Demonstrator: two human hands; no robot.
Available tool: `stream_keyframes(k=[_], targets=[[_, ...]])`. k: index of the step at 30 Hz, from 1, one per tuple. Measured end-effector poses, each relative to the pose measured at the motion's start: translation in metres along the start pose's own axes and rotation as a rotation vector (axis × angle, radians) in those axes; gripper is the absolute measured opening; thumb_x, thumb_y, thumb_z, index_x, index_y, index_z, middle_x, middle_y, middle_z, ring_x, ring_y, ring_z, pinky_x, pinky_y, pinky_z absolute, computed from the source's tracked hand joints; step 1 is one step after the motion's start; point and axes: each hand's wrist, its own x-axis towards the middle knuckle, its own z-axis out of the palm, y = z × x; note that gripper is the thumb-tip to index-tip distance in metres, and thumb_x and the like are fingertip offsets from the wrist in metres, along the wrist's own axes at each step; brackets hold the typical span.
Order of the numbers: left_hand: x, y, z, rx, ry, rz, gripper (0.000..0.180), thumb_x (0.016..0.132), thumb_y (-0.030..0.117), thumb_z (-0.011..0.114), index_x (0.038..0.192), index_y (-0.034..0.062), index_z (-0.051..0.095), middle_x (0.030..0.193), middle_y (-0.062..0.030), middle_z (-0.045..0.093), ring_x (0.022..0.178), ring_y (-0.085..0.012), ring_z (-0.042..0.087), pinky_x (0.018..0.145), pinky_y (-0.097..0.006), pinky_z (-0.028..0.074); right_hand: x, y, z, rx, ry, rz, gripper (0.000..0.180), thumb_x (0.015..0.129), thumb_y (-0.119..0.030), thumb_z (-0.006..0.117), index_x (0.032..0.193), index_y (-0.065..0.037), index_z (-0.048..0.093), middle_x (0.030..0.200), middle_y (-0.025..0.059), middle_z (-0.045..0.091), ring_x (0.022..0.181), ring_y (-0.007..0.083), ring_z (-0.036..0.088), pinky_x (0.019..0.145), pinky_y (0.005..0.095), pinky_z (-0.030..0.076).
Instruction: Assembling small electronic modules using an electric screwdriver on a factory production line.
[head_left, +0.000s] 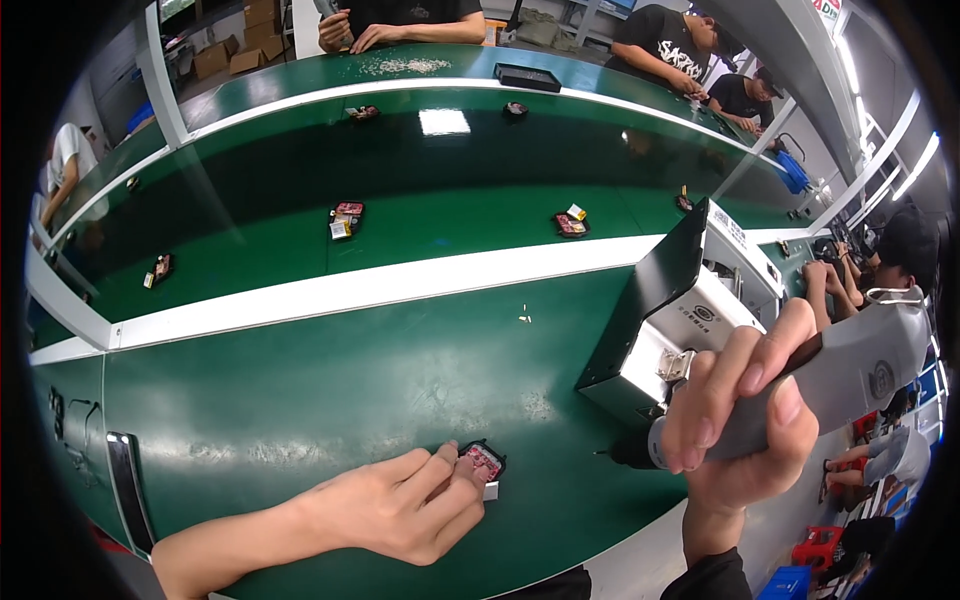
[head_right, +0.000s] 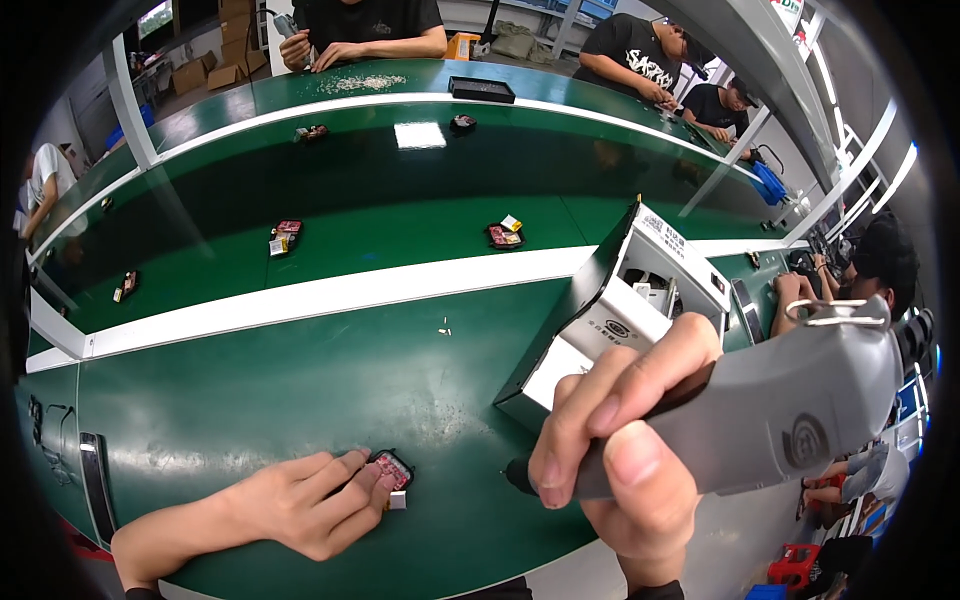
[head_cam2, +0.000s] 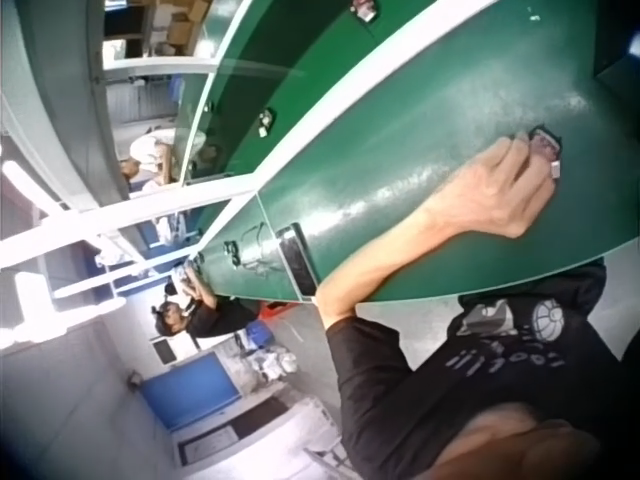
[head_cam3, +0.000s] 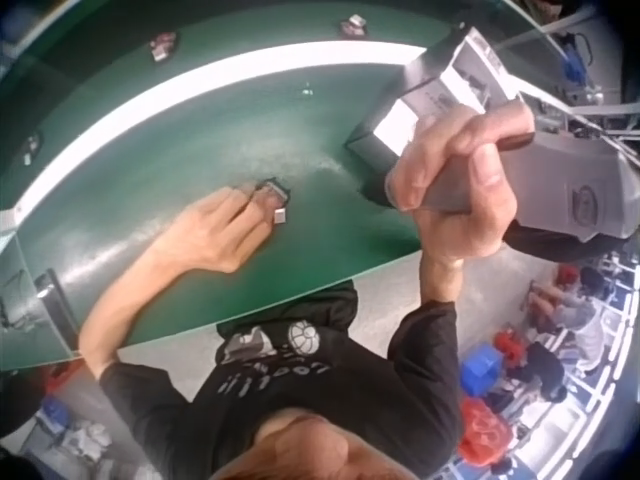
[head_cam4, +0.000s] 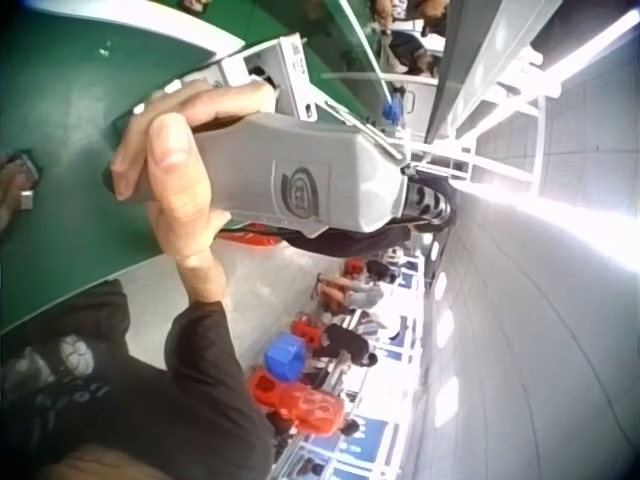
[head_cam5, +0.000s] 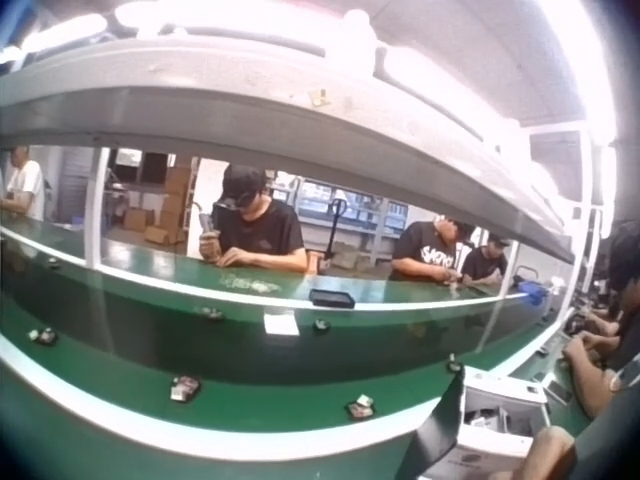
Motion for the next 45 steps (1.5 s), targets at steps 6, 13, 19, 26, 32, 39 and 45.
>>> stream_keyframes(k=[6,13,19,26,32,39,45], targets=[[0.008,0.006,-0.006,0.002,-0.131,-0.014,0.010,0.087,0.007,0.073,0.094,0.0008,0.074,0.094,-0.0088,0.070,0.089,-0.0220,0.073,0.064,-0.026,0.053,0.006,0.000,0.014,0.072,-0.039,0.051,0.032,0.102,-0.025,0.061,0.098,-0.003,0.039,0.064,0.0172,0.053,0.042,0.0213,0.048,0.036,0.0338,0.050],[0.014,0.001,0.007,-0.142,-0.010,-0.048,0.014,0.090,0.010,0.072,0.079,0.0029,0.067,0.100,-0.0105,0.071,0.102,-0.0242,0.076,0.066,-0.027,0.051,0.002,0.004,0.011,0.107,0.020,0.167,0.041,0.101,-0.030,0.071,0.097,-0.003,0.042,0.065,0.0176,0.057,0.048,0.0223,0.055,0.043,0.0345,0.054],[0.019,-0.001,0.009,-0.177,0.016,-0.069,0.014,0.090,0.009,0.074,0.080,0.0005,0.067,0.103,-0.0134,0.074,0.100,-0.0229,0.077,0.069,-0.026,0.055,-0.002,0.001,0.012,0.113,0.055,0.080,0.047,0.097,-0.033,0.081,0.096,-0.003,0.045,0.069,0.0182,0.063,0.050,0.0229,0.058,0.047,0.0335,0.055],[0.024,0.000,0.008,-0.163,-0.005,-0.034,0.008,0.084,0.008,0.075,0.083,0.0011,0.071,0.100,-0.0126,0.074,0.094,-0.0248,0.076,0.067,-0.027,0.054,-0.004,0.010,0.012,0.177,0.032,0.136,0.046,0.096,-0.033,0.082,0.096,-0.003,0.047,0.070,0.0183,0.063,0.050,0.0226,0.057,0.049,0.0343,0.055],[0.028,0.003,0.002,-0.089,-0.064,-0.004,0.007,0.084,0.007,0.073,0.081,0.0023,0.070,0.099,-0.0114,0.074,0.091,-0.0242,0.075,0.064,-0.025,0.052,-0.011,0.012,0.016,0.269,0.033,0.120,0.041,0.096,-0.024,0.081,0.099,-0.001,0.047,0.072,0.0197,0.064,0.055,0.0253,0.059,0.053,0.0361,0.055],[0.027,0.001,0.003,-0.033,-0.069,0.057,0.007,0.088,0.007,0.072,0.082,0.0027,0.070,0.099,-0.0101,0.074,0.091,-0.0230,0.075,0.063,-0.024,0.050,-0.020,0.014,0.012,0.424,-0.005,0.200,0.037,0.096,-0.014,0.078,0.105,0.001,0.046,0.083,0.0261,0.068,0.065,0.0280,0.064,0.062,0.0403,0.056],[0.029,0.001,-0.006,-0.063,-0.129,0.011,0.006,0.087,0.008,0.072,0.087,0.0020,0.072,0.098,-0.0098,0.074,0.092,-0.0236,0.076,0.065,-0.024,0.051,-0.006,0.022,0.005,0.304,-0.277,0.176,0.034,0.095,-0.009,0.076,0.107,0.002,0.046,0.085,0.0261,0.068,0.066,0.0269,0.063,0.063,0.0414,0.057]])
